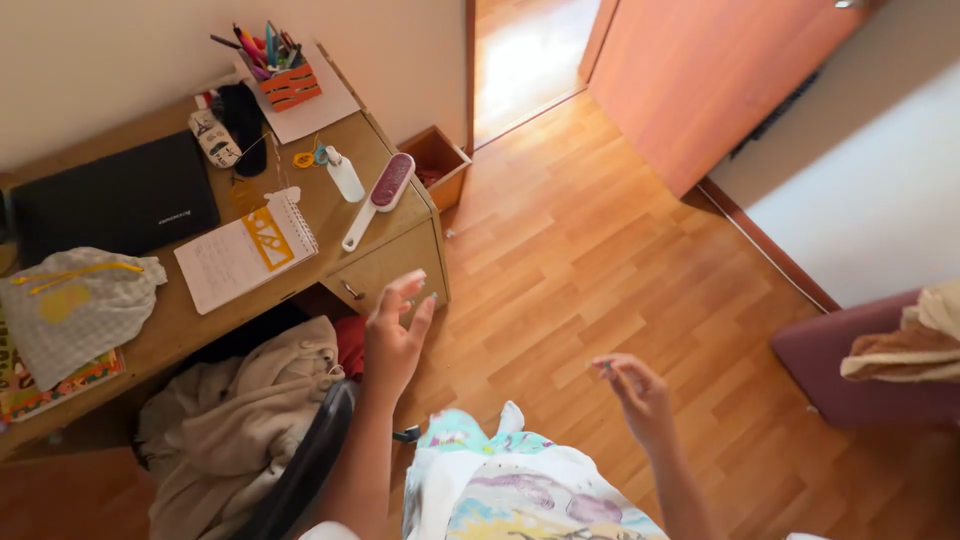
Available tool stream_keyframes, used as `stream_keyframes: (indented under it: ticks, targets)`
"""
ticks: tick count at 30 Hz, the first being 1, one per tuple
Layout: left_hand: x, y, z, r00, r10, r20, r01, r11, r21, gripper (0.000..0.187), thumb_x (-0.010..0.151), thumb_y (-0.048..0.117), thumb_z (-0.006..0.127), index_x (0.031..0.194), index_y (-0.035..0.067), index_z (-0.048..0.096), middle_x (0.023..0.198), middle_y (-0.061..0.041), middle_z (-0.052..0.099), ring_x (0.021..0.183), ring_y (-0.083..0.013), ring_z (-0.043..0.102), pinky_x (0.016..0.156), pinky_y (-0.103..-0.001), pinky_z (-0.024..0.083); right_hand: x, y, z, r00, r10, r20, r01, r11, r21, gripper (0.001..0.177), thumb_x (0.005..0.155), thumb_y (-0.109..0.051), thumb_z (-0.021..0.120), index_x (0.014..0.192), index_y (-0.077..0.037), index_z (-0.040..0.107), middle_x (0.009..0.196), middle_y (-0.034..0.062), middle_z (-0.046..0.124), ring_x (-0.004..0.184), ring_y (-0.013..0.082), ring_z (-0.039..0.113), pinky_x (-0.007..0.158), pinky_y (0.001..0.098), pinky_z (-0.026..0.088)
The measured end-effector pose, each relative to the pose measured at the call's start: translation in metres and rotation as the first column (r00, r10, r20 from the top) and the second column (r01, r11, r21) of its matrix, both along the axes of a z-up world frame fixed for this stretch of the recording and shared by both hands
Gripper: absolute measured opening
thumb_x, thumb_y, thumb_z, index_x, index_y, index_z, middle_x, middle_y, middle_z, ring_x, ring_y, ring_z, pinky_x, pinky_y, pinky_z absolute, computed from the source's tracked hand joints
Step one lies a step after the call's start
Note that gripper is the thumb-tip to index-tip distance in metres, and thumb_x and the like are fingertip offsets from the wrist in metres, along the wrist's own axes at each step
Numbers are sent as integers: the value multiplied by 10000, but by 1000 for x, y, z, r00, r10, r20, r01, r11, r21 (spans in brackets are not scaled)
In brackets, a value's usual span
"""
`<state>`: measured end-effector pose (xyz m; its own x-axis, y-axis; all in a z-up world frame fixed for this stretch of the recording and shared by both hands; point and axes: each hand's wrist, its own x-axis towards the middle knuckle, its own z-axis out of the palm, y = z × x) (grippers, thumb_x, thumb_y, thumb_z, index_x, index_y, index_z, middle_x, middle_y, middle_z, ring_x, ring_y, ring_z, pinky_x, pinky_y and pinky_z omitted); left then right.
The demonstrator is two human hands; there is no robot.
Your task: Cleaning a bed by using a lint roller and spraying a cleaning solution.
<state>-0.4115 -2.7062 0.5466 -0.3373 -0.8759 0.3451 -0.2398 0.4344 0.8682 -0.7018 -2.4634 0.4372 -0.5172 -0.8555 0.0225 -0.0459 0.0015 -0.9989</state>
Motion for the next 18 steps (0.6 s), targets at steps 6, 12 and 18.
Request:
stream_keyframes:
  ticks: [6, 12, 18]
  targets:
    - [-30, -108, -39, 955, 294, -32, -294, 956, 20, 516, 959, 153, 710, 1428, 63, 518, 1416, -127, 608, 1271, -286, 614, 999, -411, 483, -43, -132, 58, 953, 158, -260, -160, 987, 13, 135, 1004, -90, 629, 1024, 3, 725, 1124, 117, 754, 1111, 190, 667, 982, 323, 494]
    - [-34, -240, -125, 771, 636, -23, -623, 746, -236, 870, 905, 192, 798, 1575, -45, 295, 1576, -278, 406, 1460, -437, 406, 1223, -528, 325, -44, -221, 34, 946, 306, -102, -303, 952, 45, 131, 985, -70, 623, 1044, -1, 718, 1125, 114, 762, 1134, 202, 685, 1005, 342, 507]
    - [-47, -326, -180, 678, 734, 45, -732, 679, -60, 1082, 780, 292, 905, 1571, -50, 250, 1574, -303, 373, 1451, -444, 387, 1204, -503, 322, -54, -309, 16, 939, 335, -74, -326, 938, 116, 151, 980, -66, 620, 1051, 4, 733, 1111, 129, 773, 1140, 210, 692, 1048, 347, 491]
